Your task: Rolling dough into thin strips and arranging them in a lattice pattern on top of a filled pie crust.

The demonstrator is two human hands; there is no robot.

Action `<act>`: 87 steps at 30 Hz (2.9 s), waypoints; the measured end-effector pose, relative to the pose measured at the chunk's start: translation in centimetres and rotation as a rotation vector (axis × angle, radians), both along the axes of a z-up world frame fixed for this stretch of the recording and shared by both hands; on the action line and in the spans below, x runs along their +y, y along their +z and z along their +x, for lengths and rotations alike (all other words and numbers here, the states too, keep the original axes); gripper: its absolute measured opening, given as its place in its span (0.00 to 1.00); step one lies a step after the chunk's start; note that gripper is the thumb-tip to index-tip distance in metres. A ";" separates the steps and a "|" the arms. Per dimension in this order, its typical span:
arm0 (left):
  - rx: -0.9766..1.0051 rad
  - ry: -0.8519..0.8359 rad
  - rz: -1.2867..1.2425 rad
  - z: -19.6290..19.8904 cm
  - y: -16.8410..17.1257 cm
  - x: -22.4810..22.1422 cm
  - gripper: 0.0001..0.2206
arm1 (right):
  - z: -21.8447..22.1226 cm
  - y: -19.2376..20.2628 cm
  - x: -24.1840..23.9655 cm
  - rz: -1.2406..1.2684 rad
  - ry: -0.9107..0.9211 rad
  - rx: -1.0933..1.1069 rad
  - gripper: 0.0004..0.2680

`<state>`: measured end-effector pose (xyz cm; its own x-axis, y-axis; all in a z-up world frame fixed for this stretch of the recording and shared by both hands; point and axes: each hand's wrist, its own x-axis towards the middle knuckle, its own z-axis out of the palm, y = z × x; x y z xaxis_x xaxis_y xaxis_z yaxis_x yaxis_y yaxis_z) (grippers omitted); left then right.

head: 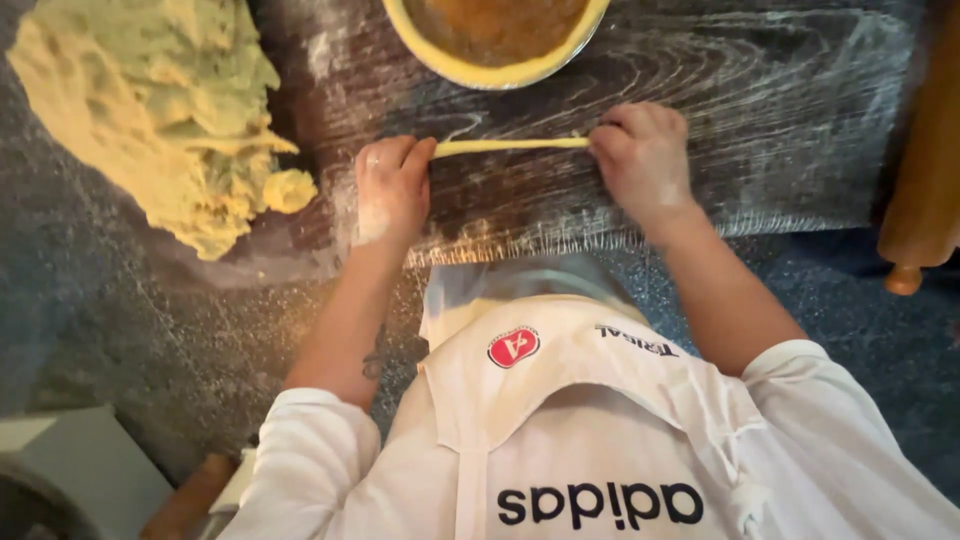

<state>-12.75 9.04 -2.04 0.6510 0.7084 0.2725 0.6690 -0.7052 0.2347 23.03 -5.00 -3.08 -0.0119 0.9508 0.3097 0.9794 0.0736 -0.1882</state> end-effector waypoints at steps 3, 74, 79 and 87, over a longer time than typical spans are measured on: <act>0.013 -0.008 -0.137 1.2 4.7 -1.8 0.12 | 0.0 6.8 0.2 -0.068 0.061 0.165 0.08; -0.265 -0.294 -0.556 9.8 2.5 -1.5 0.26 | 0.0 8.6 -1.8 -0.455 -0.268 0.681 0.06; -0.093 -0.426 -1.066 9.0 4.6 4.2 0.18 | -1.5 17.4 5.4 -0.487 -0.339 1.372 0.06; 0.116 0.056 -1.456 10.1 19.0 17.8 0.09 | -2.8 20.1 18.7 -0.465 -0.489 1.214 0.03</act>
